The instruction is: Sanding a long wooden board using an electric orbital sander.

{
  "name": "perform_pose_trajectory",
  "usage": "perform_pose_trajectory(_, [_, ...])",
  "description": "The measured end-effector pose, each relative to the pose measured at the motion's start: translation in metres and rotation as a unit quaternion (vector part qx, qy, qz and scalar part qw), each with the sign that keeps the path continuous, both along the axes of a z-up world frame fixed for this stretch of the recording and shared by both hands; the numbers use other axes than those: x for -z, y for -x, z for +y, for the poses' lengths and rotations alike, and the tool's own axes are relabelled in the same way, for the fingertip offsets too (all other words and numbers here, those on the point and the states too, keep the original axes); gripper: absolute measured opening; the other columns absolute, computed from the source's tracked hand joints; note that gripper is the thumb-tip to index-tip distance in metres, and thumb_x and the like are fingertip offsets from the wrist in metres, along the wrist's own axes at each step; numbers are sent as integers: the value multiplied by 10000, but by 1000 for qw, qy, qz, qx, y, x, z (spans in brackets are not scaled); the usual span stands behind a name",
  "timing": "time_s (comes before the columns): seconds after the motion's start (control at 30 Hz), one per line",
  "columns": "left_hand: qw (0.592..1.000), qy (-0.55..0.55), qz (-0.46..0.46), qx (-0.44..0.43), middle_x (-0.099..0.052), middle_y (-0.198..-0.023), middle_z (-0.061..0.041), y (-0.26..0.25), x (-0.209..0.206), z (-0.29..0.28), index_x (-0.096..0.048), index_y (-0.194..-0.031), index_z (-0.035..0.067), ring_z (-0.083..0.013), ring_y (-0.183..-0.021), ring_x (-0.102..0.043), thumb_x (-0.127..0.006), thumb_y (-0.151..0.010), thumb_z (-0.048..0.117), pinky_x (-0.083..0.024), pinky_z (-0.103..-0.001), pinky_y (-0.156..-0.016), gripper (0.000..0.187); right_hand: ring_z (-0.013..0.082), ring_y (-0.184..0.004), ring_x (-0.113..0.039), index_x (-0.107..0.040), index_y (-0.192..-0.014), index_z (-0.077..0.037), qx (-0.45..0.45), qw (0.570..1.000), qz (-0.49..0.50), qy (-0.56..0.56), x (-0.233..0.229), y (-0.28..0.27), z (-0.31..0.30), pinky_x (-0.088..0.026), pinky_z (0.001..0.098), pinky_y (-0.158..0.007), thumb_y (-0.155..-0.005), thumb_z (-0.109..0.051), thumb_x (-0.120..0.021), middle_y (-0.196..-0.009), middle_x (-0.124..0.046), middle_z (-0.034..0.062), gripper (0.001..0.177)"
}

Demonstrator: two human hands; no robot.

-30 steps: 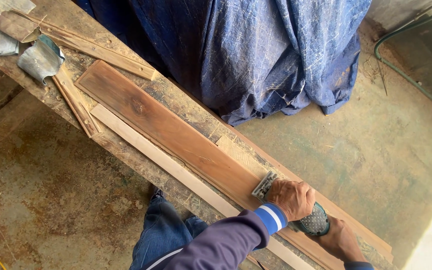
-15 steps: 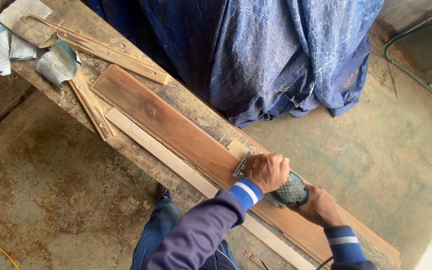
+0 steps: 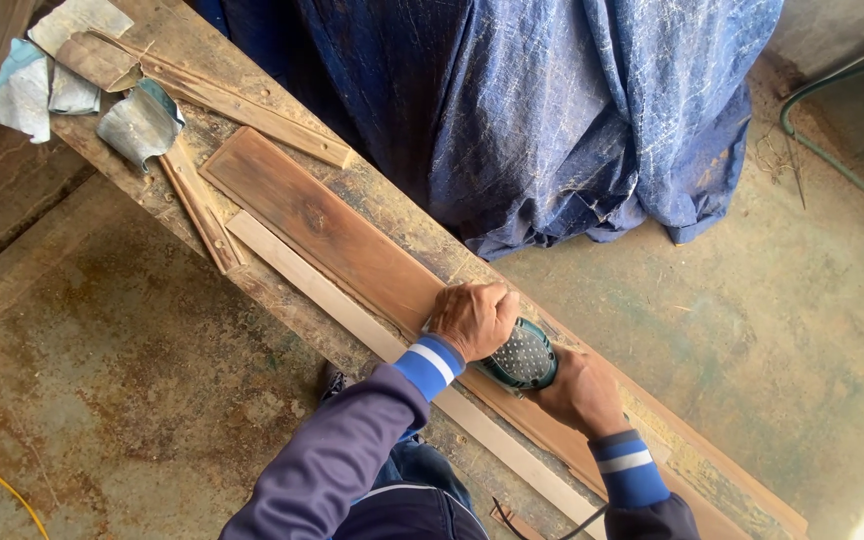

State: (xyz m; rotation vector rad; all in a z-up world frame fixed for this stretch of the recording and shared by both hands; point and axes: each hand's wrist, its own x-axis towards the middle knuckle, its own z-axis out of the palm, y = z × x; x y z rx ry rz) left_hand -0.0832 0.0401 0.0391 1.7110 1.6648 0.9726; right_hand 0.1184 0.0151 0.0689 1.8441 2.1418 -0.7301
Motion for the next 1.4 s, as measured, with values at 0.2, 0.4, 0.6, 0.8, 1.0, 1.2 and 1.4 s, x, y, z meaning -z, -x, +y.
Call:
perform_pose_trajectory(0.2, [998,14,-31,55,-695,-660,-170,-62,5,-37,-620,-712,96,-287,-528,-670,-480,-1001,273,-530,-444,-585,367,308,-707,-770,-711,-1166,-119,26,999,-16,23,-6,-56,-42,-617,430,-720,-673,-486,-840,-803,-781,153,629])
perform_pose_trajectory(0.4, [988,68,-28,138,-662,-578,-117,-137,0,-78,-620,-706,120,-251,-463,-588,-452,-1023,287,-442,-439,-578,396,283,-727,-809,-698,-1203,-150,98,991,-70,61,8,-145,-97,-640,407,-740,-680,-416,-832,-802,-798,127,601])
perform_pose_trajectory(0.6, [981,62,-79,164,-679,-675,-155,-187,-6,-98,-630,-774,102,-272,-569,-633,-465,-1052,287,-443,-455,-691,373,332,-907,-804,-746,-1103,-127,148,984,-78,65,44,-234,-133,-620,442,-849,-608,-327,-922,-899,-806,181,562])
perform_pose_trajectory(0.8, [981,65,-94,158,-709,-769,-183,-183,-8,-108,-680,-819,60,-356,-707,-683,-536,-1003,298,-450,-484,-769,334,351,-1024,-755,-754,-1124,-132,123,992,-42,4,46,-231,-149,-593,449,-888,-578,-297,-929,-993,-782,194,596])
perform_pose_trajectory(1.0, [987,36,-95,123,-714,-752,-173,-147,-13,-89,-678,-804,75,-344,-688,-686,-567,-972,287,-456,-480,-751,292,380,-976,-749,-739,-1134,-137,122,991,-43,17,30,-183,-122,-589,462,-868,-582,-268,-898,-955,-774,205,590])
perform_pose_trajectory(1.2, [988,43,-71,133,-706,-691,-149,-93,-14,-65,-644,-765,90,-291,-572,-664,-524,-996,255,-458,-467,-669,308,395,-829,-747,-716,-1199,-162,92,995,-18,16,-7,-98,-82,-591,463,-752,-618,-327,-919,-842,-760,203,638])
perform_pose_trajectory(1.4, [993,20,-59,101,-702,-677,-158,-39,-7,-49,-640,-753,88,-282,-540,-664,-537,-982,256,-465,-435,-598,302,313,-653,-780,-713,-1091,-90,57,998,7,9,16,-56,-70,-619,413,-671,-623,-315,-865,-760,-777,170,541])
